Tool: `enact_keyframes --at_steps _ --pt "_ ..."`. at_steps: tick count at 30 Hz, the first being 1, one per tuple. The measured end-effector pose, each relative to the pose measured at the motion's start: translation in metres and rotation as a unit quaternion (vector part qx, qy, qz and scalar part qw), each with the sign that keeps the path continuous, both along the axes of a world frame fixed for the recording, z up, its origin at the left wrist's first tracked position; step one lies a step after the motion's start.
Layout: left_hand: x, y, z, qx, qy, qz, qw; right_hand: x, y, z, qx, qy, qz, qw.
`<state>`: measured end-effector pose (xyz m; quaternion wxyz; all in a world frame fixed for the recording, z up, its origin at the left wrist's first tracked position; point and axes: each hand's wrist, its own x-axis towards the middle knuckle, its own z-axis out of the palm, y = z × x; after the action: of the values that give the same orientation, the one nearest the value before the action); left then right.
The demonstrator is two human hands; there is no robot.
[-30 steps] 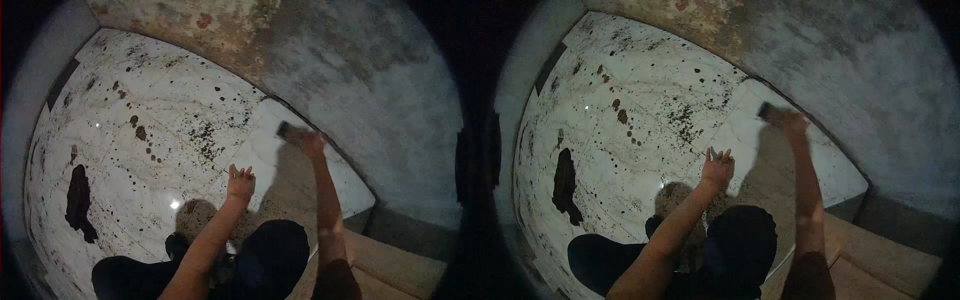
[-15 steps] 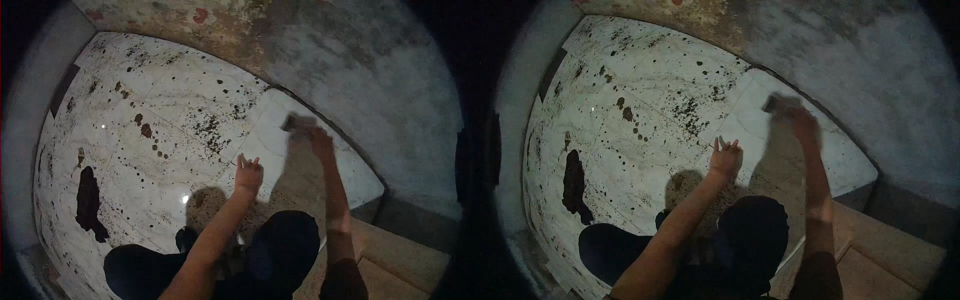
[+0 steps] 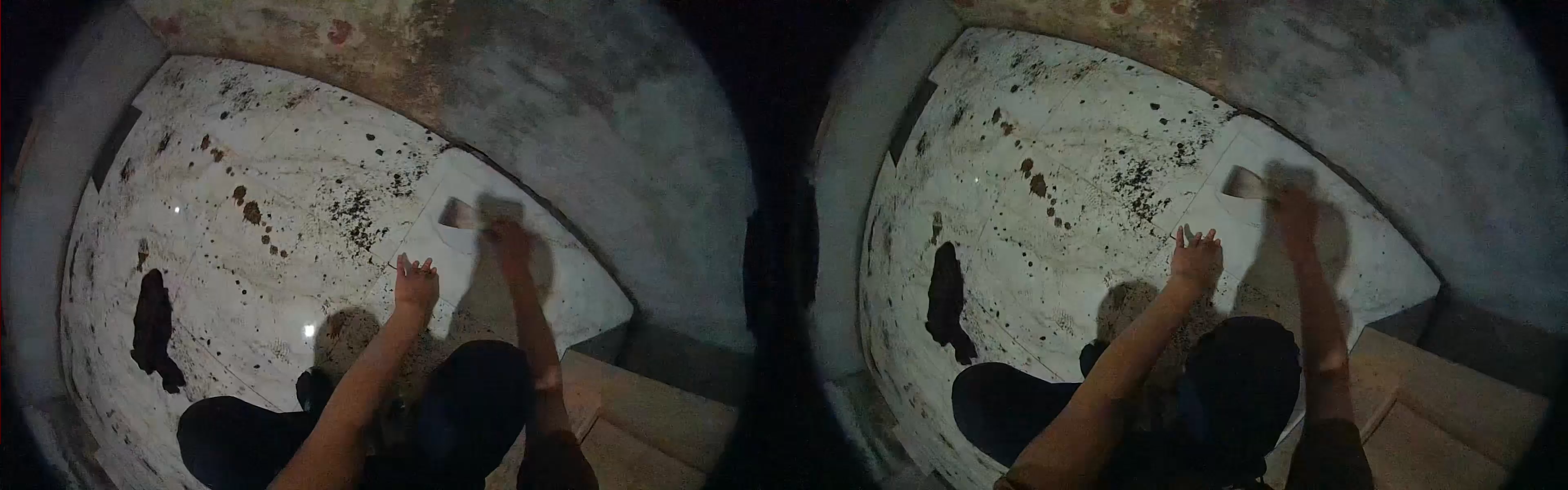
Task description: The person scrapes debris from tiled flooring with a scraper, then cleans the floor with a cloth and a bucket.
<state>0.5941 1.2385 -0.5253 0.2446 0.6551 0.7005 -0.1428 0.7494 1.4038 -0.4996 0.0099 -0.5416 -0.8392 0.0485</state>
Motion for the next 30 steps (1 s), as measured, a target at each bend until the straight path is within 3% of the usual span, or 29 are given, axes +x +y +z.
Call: enact_keyframes --at_steps 1,3,6,8,9,10,11,12,13,14,15,17,18,19,21,23,25,27,28,29,30 --pt "0.001 -0.001 -0.009 0.017 -0.008 0.017 1.000 0.048 0.000 -0.005 0.033 0.051 0.020 0.998" --pt "-0.007 -0.007 0.003 0.021 -0.019 0.009 1.000 0.094 -0.021 0.036 -0.039 -0.034 -0.046 0.998" --pt "-0.007 -0.001 0.007 0.032 0.023 -0.041 0.998 0.126 -0.046 0.020 -0.035 0.015 -0.041 0.998" --pt "-0.010 0.011 0.020 -0.050 0.027 -0.065 0.996 0.086 -0.044 -0.010 -0.060 0.018 -0.052 0.997" --pt "-0.010 0.015 0.026 -0.093 0.034 -0.081 0.992 0.036 -0.050 0.011 -0.066 -0.053 -0.047 0.995" --pt "-0.031 0.027 0.012 -0.106 -0.047 -0.093 0.989 0.023 -0.035 -0.053 -0.011 -0.003 -0.005 1.000" --pt "-0.052 0.039 -0.004 -0.125 -0.128 -0.102 0.979 -0.004 -0.031 -0.072 0.060 0.040 0.015 0.997" --pt "-0.070 0.049 -0.031 -0.177 -0.052 -0.136 0.973 -0.014 -0.029 -0.064 0.094 0.064 0.021 0.993" --pt "-0.106 0.033 0.051 -0.065 -0.112 -0.092 0.987 -0.024 -0.027 -0.057 0.129 0.086 0.027 0.988" --pt "-0.148 0.037 0.043 0.014 -0.045 -0.116 0.992 -0.024 -0.033 -0.017 0.084 0.063 0.026 0.994" --pt "-0.178 0.033 0.082 0.056 -0.004 -0.069 0.996 -0.029 -0.041 0.006 0.038 0.038 0.031 0.998" --pt "-0.265 0.021 0.091 0.199 0.034 0.015 0.979 0.028 -0.042 0.003 -0.046 0.093 0.010 0.995" --pt "-0.276 0.009 0.118 0.204 0.077 0.105 0.970 0.046 -0.051 0.011 -0.052 0.003 -0.052 0.997" --pt "-0.305 -0.005 0.106 0.229 0.037 0.240 0.943 0.061 -0.059 0.019 -0.055 -0.091 -0.112 0.988" --pt "-0.334 -0.033 0.069 0.286 0.116 0.320 0.896 0.076 -0.066 -0.022 -0.053 -0.090 -0.075 0.992" --pt "-0.294 -0.058 0.078 0.213 0.100 0.359 0.903 0.068 -0.083 -0.040 -0.013 -0.027 -0.019 0.999" --pt "-0.280 -0.077 0.006 0.295 0.176 0.265 0.901 -0.004 -0.103 -0.020 0.037 0.096 0.062 0.993" --pt "-0.222 -0.069 0.018 0.214 0.179 0.206 0.938 -0.052 -0.101 -0.023 0.043 0.112 0.089 0.989" --pt "-0.213 -0.060 0.011 0.177 0.208 0.131 0.953 -0.070 -0.099 -0.018 0.062 0.123 0.096 0.986" --pt "-0.211 -0.060 0.006 0.225 0.224 0.004 0.948 -0.079 -0.101 -0.011 0.080 0.135 0.102 0.982" --pt "-0.210 -0.052 0.009 0.239 0.194 -0.010 0.951 -0.072 -0.103 0.015 0.122 0.093 0.119 0.981"
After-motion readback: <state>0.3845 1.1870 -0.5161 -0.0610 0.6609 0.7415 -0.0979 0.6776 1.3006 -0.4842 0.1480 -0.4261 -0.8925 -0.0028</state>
